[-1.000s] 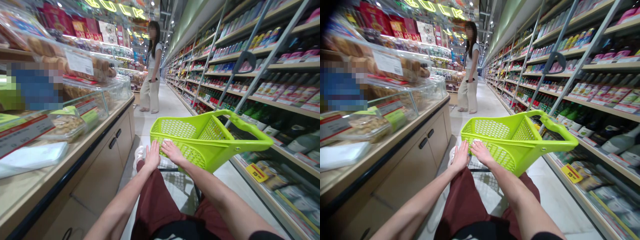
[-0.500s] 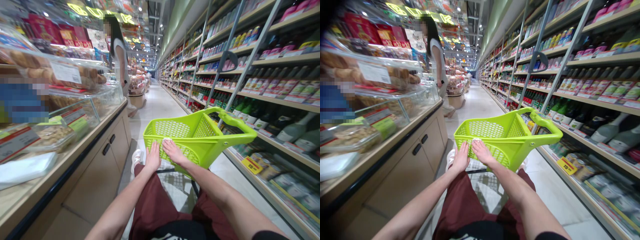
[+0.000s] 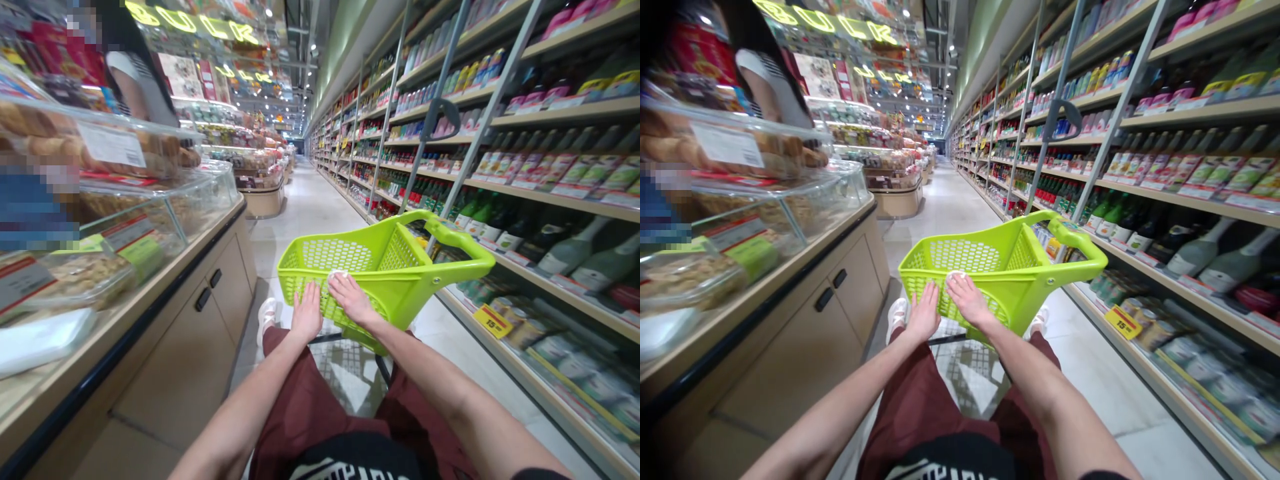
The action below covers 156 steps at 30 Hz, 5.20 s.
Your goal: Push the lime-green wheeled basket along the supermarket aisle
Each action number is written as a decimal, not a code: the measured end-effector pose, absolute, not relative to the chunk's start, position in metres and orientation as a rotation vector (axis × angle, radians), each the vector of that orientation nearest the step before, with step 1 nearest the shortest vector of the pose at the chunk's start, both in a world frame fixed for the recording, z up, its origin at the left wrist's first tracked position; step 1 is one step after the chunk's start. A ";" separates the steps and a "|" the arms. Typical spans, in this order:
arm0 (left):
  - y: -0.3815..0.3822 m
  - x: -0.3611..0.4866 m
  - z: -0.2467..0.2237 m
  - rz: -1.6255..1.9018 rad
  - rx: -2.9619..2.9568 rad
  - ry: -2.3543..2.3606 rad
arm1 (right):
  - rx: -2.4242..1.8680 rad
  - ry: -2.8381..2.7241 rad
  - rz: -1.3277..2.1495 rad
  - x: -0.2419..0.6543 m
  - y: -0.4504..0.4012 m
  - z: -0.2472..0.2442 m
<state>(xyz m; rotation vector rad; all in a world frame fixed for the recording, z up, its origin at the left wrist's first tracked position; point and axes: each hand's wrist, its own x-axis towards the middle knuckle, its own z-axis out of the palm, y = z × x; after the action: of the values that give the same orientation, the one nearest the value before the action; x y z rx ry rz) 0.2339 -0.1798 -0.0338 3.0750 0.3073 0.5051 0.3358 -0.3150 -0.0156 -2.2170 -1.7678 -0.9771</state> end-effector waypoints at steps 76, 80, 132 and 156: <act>-0.331 0.274 0.030 0.759 3.051 -0.398 | -2.265 -1.106 -1.354 0.332 -0.496 0.017; -0.325 0.271 0.017 0.704 3.067 -0.485 | -2.291 -1.331 -1.246 0.319 -0.484 -0.021; -0.184 0.235 -0.033 0.719 3.139 0.151 | -2.214 -1.773 -0.932 0.319 -0.330 -0.050; -0.138 0.221 -0.036 0.732 3.110 0.411 | -2.142 -1.890 -0.900 0.313 -0.257 -0.008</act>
<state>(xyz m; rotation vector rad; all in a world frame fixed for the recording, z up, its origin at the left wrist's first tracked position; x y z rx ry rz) 0.2212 -0.1375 -0.0365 3.1105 0.4109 0.7318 0.3134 -0.2567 -0.0083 -2.1422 -1.8898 -0.8999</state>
